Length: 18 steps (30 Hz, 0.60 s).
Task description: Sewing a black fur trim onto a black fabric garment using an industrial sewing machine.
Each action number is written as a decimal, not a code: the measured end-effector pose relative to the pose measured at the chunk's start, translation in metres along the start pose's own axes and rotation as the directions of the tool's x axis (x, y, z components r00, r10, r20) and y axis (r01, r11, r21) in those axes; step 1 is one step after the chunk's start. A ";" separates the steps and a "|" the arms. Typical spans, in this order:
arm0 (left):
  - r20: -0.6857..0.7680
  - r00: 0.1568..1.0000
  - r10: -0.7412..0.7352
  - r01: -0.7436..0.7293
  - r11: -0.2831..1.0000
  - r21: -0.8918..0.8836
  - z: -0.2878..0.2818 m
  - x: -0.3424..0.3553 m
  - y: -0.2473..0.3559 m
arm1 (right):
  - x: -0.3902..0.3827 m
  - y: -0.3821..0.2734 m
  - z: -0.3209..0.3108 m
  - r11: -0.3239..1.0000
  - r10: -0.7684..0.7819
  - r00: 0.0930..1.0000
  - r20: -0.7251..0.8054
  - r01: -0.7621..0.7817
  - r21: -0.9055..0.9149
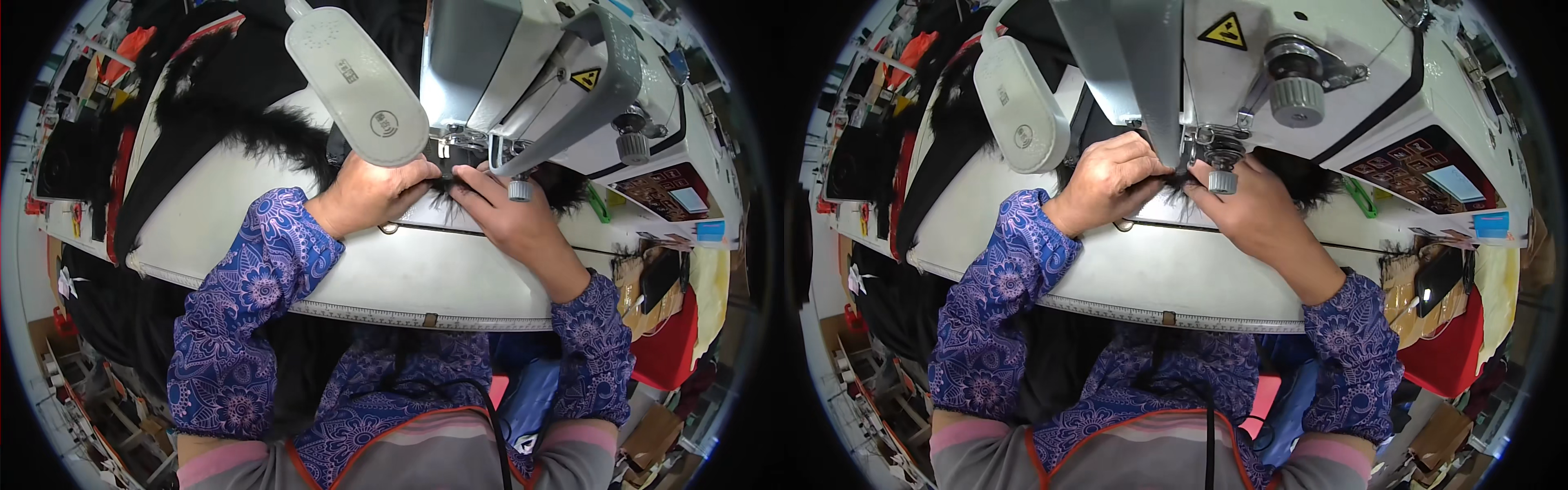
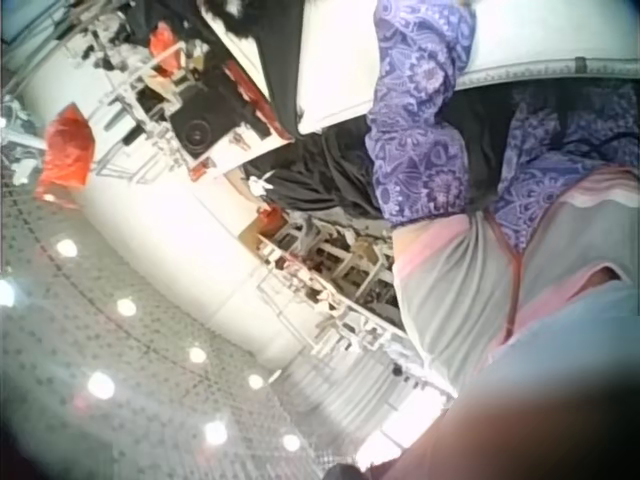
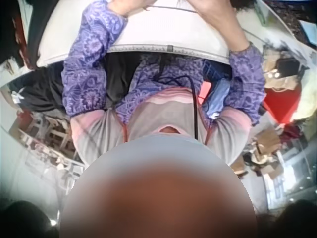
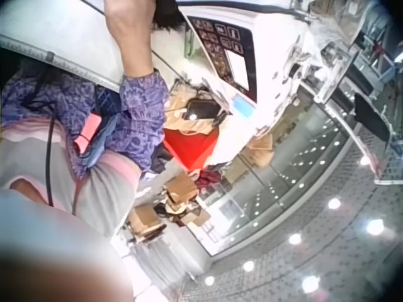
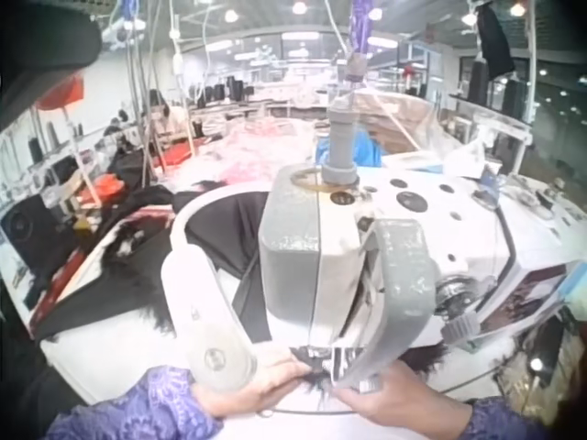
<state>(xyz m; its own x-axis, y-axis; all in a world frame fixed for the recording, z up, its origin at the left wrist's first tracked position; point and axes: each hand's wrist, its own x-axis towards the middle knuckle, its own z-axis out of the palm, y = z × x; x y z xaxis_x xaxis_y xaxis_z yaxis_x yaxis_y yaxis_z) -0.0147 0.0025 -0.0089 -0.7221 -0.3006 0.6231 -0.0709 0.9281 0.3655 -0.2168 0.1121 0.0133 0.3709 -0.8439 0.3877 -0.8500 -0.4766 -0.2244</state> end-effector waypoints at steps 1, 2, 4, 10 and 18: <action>-0.008 1.000 0.002 -0.002 1.000 -0.002 0.000 0.000 -0.001 | 0.001 0.000 0.000 0.989 -0.089 0.996 0.027 0.092 -0.114; -0.023 1.000 0.004 -0.004 1.000 -0.001 -0.001 0.000 -0.001 | 0.002 -0.001 0.001 0.989 -0.092 0.995 0.027 0.094 -0.112; -0.017 1.000 -0.004 0.004 1.000 -0.001 -0.002 -0.001 -0.003 | 0.003 -0.001 0.002 0.984 -0.101 0.995 0.018 0.102 -0.145; -0.025 0.998 -0.052 0.051 0.997 -0.054 -0.004 0.000 -0.005 | 0.006 -0.003 0.008 0.996 -0.001 1.000 0.017 0.003 -0.090; -0.016 0.999 -0.028 0.028 1.000 -0.001 -0.007 0.001 -0.004 | 0.009 0.003 0.012 0.988 0.137 0.981 0.140 -0.125 -0.092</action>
<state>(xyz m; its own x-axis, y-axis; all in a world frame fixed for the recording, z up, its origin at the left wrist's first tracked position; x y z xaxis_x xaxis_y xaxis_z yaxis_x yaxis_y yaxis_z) -0.0105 -0.0027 -0.0045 -0.7090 -0.3295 0.6235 -0.0903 0.9193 0.3831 -0.2109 0.0999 0.0052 0.2997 -0.9274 0.2239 -0.9203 -0.3428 -0.1883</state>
